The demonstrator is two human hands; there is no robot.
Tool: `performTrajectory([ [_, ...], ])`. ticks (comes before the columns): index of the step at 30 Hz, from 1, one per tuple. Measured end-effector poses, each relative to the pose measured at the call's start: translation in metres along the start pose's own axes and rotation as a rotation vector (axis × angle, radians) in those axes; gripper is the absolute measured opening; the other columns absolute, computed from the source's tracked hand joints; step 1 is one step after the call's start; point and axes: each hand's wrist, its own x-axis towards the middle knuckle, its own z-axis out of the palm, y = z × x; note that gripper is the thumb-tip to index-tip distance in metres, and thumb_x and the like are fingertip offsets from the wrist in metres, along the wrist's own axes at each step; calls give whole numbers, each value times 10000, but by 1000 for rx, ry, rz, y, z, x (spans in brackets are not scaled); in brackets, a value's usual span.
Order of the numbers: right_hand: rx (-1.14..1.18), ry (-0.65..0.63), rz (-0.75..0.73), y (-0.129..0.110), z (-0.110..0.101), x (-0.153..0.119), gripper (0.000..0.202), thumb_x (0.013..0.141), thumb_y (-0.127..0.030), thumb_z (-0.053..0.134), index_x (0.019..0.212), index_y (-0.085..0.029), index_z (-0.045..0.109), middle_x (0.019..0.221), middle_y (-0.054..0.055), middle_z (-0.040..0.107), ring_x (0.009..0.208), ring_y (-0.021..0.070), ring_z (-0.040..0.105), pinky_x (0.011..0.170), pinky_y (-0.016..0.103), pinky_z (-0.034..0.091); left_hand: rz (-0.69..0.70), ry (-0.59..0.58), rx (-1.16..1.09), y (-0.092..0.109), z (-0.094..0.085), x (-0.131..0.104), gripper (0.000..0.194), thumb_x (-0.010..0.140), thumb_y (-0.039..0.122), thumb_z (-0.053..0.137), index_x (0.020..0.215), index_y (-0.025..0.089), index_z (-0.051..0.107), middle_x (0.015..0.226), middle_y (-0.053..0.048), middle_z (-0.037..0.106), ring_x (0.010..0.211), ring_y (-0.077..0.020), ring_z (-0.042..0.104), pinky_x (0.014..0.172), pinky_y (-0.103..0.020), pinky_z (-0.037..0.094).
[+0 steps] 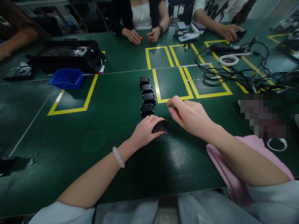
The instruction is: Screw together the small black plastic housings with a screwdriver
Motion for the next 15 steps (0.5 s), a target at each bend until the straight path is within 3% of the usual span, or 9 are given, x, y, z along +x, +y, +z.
performTrajectory([
  [5, -14, -23, -21, 0, -2, 0, 284, 960, -358, 340, 934, -167, 548, 738, 37, 656, 646, 163, 587, 587, 261, 304, -2, 0, -2, 1, -1, 0, 392, 861, 336, 608, 1218, 212, 505, 1133, -72, 570, 1047, -239, 530, 927, -407, 447],
  [11, 20, -27, 0, -2, -3, 1, 230, 946, -273, 345, 1023, -155, 527, 795, 44, 667, 661, 158, 596, 588, 254, 311, -1, 2, -10, 1, -1, 0, 386, 856, 327, 614, 1211, 217, 512, 1130, -71, 575, 1050, -238, 534, 928, -412, 452],
  [15, -4, -45, -16, -1, -3, 0, 297, 963, -359, 328, 939, -166, 554, 738, 42, 656, 661, 168, 588, 596, 263, 309, 3, 15, -3, 0, 0, 0, 398, 852, 331, 618, 1217, 216, 508, 1118, -72, 577, 1036, -241, 538, 919, -414, 454],
])
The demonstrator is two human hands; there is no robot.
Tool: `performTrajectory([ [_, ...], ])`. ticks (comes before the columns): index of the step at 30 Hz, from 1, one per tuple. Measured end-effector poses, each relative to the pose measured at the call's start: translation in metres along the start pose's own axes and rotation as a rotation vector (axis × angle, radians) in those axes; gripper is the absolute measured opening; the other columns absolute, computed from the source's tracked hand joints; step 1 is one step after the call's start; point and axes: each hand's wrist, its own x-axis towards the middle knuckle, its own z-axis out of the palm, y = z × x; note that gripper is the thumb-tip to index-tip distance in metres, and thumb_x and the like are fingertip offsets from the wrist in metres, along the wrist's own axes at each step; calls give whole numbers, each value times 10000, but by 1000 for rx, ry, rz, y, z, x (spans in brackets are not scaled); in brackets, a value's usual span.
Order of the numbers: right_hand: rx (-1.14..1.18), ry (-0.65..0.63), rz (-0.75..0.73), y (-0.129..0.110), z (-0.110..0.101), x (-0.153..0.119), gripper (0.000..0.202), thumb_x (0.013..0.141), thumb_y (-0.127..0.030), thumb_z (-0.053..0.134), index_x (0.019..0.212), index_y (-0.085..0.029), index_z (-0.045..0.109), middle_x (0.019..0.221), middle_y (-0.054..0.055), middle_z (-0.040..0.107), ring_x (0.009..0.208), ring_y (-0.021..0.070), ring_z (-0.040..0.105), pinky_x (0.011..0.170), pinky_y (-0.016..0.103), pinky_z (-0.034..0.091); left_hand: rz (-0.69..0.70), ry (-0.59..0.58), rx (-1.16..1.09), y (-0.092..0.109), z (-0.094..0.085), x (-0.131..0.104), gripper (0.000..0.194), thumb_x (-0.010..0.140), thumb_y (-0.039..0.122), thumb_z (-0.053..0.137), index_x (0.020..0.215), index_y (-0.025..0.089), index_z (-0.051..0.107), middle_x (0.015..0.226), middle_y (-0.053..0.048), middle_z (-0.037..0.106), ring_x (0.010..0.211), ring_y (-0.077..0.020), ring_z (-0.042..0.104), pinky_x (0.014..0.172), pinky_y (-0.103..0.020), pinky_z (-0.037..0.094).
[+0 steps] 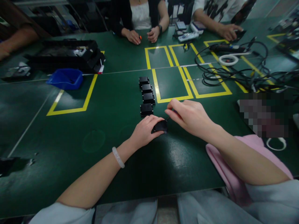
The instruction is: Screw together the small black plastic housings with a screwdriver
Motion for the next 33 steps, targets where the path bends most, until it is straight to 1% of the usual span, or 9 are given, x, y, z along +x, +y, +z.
performTrajectory([
  [2, -11, 1, 9, 0, 0, 0, 290, 961, -343, 331, 944, -163, 557, 730, 40, 652, 648, 166, 585, 598, 264, 311, 2, -2, 2, 0, 0, 0, 394, 852, 330, 619, 1214, 216, 509, 1122, -72, 574, 1038, -241, 537, 922, -411, 451],
  [6, 26, 25, 7, 0, 1, 0, 242, 947, -282, 349, 1029, -150, 535, 759, 35, 655, 645, 157, 590, 595, 259, 316, 1, -9, 5, 0, 0, 0, 391, 856, 331, 615, 1212, 210, 508, 1127, -70, 572, 1041, -236, 530, 919, -401, 451],
  [10, 18, 9, -15, 0, 0, 0, 283, 958, -346, 336, 955, -164, 553, 752, 42, 656, 659, 163, 583, 601, 262, 314, 3, 0, 15, 0, 0, 0, 404, 846, 329, 625, 1215, 213, 510, 1109, -71, 576, 1033, -237, 533, 914, -409, 454],
  [15, 35, 33, -14, 0, 1, 0, 238, 942, -272, 342, 1019, -158, 536, 754, 33, 652, 630, 151, 573, 595, 259, 312, 7, 2, 16, -1, 1, 0, 394, 851, 329, 617, 1213, 216, 506, 1115, -73, 573, 1033, -239, 533, 918, -413, 451],
  [20, 16, 12, -19, 0, 1, 0, 300, 961, -367, 337, 950, -167, 560, 737, 37, 650, 638, 160, 575, 587, 260, 303, 0, -12, 18, -1, 1, 0, 398, 860, 344, 608, 1219, 210, 500, 1118, -71, 569, 1033, -237, 525, 918, -406, 448],
  [25, 10, 20, 21, 0, 0, 0, 249, 946, -280, 348, 1021, -146, 543, 744, 37, 651, 626, 160, 582, 587, 261, 311, -4, -16, 11, 0, 0, 0, 386, 859, 328, 611, 1214, 216, 512, 1125, -61, 568, 1040, -225, 524, 925, -388, 446],
  [27, 33, 28, 7, 0, 0, 0, 247, 949, -289, 349, 1029, -149, 536, 759, 35, 653, 637, 158, 585, 588, 259, 312, -3, -9, 9, 0, 0, 0, 389, 855, 326, 616, 1212, 212, 512, 1124, -61, 570, 1041, -225, 526, 927, -389, 446],
  [30, 39, 13, -21, 0, 1, 0, 289, 962, -360, 342, 973, -162, 551, 770, 40, 658, 666, 163, 591, 596, 260, 314, 1, -2, 9, 0, 0, 0, 398, 856, 331, 613, 1219, 209, 503, 1124, -66, 569, 1042, -233, 528, 925, -395, 448],
  [33, 9, 5, -1, 0, 1, 0, 282, 961, -334, 340, 962, -157, 559, 753, 43, 656, 657, 166, 591, 604, 265, 319, 2, -1, 5, 0, 0, 0, 389, 861, 332, 605, 1218, 214, 505, 1124, -70, 570, 1041, -239, 533, 919, -396, 450],
])
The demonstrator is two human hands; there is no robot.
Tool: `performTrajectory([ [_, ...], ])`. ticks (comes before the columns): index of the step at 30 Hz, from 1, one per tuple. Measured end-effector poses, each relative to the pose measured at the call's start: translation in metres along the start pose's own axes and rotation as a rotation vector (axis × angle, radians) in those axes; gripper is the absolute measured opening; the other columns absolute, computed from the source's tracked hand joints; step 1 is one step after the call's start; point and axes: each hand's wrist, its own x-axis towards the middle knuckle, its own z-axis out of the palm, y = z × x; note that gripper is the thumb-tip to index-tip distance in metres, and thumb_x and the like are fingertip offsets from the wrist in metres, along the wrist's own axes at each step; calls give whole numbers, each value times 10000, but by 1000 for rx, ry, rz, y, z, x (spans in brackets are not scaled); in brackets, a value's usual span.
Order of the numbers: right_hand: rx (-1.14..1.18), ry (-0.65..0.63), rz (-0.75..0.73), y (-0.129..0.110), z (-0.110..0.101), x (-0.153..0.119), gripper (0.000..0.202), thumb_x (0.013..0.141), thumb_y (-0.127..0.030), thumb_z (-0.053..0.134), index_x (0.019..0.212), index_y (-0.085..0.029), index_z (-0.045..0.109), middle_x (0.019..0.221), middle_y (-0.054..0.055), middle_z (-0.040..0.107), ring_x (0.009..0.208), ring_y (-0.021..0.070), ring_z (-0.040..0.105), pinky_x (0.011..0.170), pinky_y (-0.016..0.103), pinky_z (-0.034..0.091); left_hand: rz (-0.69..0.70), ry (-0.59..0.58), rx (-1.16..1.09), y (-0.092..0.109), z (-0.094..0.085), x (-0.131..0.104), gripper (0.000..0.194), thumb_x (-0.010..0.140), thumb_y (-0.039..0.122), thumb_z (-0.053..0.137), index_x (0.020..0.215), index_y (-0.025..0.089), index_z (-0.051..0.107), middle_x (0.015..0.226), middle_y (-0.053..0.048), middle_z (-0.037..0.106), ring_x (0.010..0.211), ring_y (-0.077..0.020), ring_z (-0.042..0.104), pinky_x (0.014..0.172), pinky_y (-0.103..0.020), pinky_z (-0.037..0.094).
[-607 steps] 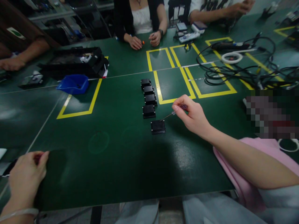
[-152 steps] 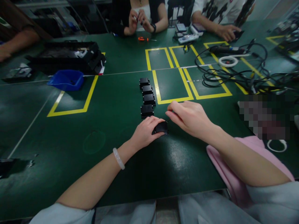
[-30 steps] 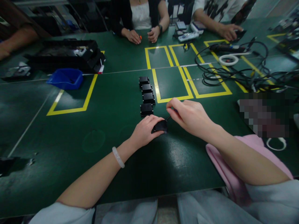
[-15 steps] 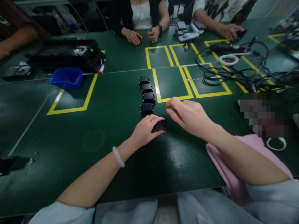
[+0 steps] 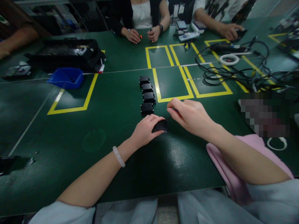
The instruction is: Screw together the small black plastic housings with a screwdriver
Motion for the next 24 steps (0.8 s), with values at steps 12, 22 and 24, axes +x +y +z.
performTrajectory([
  [12, -1, 22, 2, 1, 1, -1, 250, 952, -297, 359, 1016, -147, 547, 740, 33, 650, 628, 166, 593, 586, 263, 317, 7, -1, 9, -1, 1, 0, 392, 860, 340, 611, 1216, 217, 503, 1123, -69, 566, 1043, -240, 529, 923, -404, 446],
  [22, -31, 23, -10, 0, 2, 0, 270, 959, -326, 336, 973, -158, 548, 743, 39, 659, 647, 167, 593, 592, 265, 314, 8, 2, 4, -2, 1, 0, 394, 861, 339, 608, 1217, 208, 505, 1128, -74, 566, 1044, -238, 529, 922, -401, 448],
  [24, -19, 41, -5, 0, 2, -1, 237, 946, -274, 346, 1023, -148, 532, 776, 44, 668, 651, 163, 599, 595, 264, 320, 10, 2, 4, -2, 1, 0, 388, 862, 336, 606, 1215, 211, 504, 1123, -74, 568, 1039, -239, 531, 918, -405, 448],
])
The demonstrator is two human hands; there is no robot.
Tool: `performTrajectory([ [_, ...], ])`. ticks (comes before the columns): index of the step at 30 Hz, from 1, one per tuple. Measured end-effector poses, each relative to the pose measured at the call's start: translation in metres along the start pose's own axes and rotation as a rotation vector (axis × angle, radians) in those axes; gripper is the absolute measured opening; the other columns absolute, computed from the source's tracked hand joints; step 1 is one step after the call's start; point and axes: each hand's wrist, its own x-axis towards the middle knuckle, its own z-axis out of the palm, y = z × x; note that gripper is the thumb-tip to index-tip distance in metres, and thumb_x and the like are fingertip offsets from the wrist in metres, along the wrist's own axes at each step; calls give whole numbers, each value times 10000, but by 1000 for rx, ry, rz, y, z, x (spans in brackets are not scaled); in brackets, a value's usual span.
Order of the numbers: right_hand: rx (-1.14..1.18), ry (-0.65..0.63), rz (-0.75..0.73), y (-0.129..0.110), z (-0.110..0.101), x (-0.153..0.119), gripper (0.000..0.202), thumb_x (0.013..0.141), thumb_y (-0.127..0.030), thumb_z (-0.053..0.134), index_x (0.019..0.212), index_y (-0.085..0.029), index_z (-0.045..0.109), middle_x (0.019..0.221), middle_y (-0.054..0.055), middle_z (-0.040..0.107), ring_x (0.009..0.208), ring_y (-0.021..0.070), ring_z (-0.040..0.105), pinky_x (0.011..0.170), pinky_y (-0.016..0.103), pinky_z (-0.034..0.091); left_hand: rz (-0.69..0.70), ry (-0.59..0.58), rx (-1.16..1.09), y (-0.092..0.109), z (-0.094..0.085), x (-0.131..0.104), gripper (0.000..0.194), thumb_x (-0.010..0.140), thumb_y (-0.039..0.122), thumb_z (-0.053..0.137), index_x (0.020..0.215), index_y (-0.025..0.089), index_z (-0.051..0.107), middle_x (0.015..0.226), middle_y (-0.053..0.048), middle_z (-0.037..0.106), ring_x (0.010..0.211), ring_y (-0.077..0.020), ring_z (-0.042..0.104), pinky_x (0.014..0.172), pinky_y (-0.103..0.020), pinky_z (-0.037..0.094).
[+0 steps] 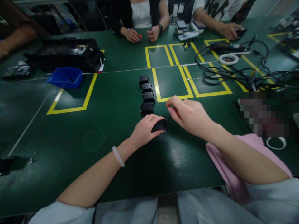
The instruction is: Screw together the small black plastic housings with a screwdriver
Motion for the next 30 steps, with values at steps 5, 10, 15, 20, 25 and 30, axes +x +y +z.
performTrajectory([
  [5, 9, 11, -44, 0, 0, 0, 266, 961, -337, 346, 980, -158, 543, 766, 38, 662, 662, 171, 605, 589, 267, 322, -1, 8, 4, -1, 1, 0, 408, 851, 328, 621, 1220, 207, 495, 1128, -73, 569, 1038, -241, 532, 917, -403, 450],
  [10, 2, 18, -22, 0, 0, 0, 225, 945, -267, 362, 1011, -146, 539, 737, 31, 651, 632, 166, 600, 583, 267, 322, -7, 3, 3, -1, 1, 0, 398, 852, 339, 620, 1212, 214, 507, 1120, -68, 572, 1038, -237, 535, 918, -398, 450],
  [15, 12, -2, -45, 1, 0, 0, 276, 960, -347, 348, 960, -159, 549, 763, 43, 661, 680, 177, 612, 598, 268, 331, -8, 5, 5, -1, 1, 0, 395, 850, 338, 622, 1205, 209, 507, 1107, -67, 573, 1031, -237, 531, 916, -398, 450],
  [20, 20, 2, -13, -1, 0, 0, 238, 949, -275, 343, 1011, -148, 534, 769, 43, 662, 656, 166, 604, 603, 265, 335, -11, -2, 2, 0, 1, 0, 385, 857, 335, 612, 1206, 211, 508, 1118, -67, 570, 1037, -233, 532, 924, -393, 448],
  [25, 36, -11, -32, 0, 0, 0, 267, 958, -338, 342, 972, -159, 540, 761, 42, 659, 663, 167, 598, 600, 264, 331, -10, 9, 3, 0, 1, -1, 390, 855, 340, 616, 1205, 208, 508, 1107, -67, 575, 1019, -232, 534, 910, -398, 455],
  [30, 46, -7, 15, 0, 0, 0, 221, 938, -270, 364, 1032, -146, 520, 791, 47, 669, 653, 167, 607, 597, 263, 341, -13, -5, -3, 1, 0, 0, 392, 861, 344, 608, 1218, 217, 508, 1126, -68, 570, 1036, -234, 530, 920, -400, 449],
])
